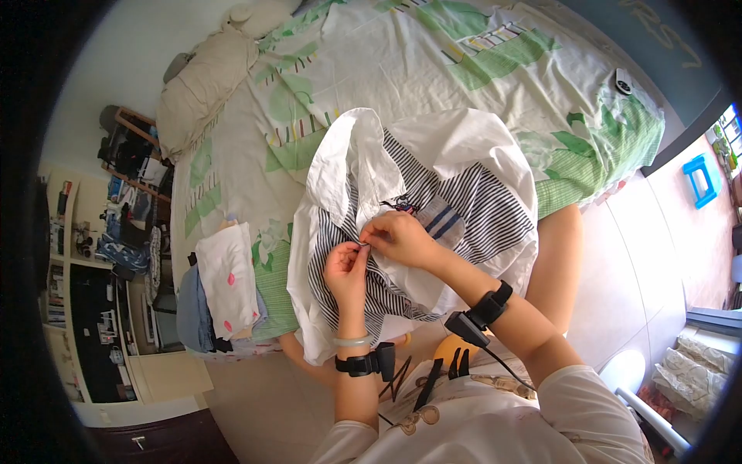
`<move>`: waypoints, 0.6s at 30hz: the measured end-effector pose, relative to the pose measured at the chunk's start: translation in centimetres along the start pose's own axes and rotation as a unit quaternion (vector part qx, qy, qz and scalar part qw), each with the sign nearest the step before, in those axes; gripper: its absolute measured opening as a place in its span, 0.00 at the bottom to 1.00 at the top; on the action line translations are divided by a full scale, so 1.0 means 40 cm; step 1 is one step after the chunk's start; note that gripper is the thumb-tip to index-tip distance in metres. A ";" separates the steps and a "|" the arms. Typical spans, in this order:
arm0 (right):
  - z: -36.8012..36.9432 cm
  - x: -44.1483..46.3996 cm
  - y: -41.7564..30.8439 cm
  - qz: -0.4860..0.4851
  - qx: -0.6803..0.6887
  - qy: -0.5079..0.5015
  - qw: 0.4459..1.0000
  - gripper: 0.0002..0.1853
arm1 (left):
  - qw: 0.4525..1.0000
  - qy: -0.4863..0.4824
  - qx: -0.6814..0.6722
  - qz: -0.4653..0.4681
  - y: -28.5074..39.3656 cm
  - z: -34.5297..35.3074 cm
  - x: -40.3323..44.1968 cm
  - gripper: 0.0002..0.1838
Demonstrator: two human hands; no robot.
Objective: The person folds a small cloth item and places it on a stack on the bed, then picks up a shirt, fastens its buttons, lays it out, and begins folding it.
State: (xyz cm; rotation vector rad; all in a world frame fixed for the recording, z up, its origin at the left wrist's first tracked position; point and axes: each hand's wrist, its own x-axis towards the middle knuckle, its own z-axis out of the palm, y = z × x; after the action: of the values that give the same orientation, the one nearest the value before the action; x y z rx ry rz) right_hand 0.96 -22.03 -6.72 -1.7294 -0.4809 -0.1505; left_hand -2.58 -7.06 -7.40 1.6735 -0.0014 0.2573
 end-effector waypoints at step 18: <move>-0.002 -0.007 -0.008 0.091 0.116 -0.009 0.989 0.06 | 1.000 0.012 0.017 0.022 0.001 0.013 -0.009 0.07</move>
State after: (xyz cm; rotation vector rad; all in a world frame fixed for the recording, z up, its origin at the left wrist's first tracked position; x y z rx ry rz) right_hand 0.59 -22.12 -6.53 -1.5372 -0.3370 0.0498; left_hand -2.83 -7.64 -7.47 1.7060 -0.0163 0.3117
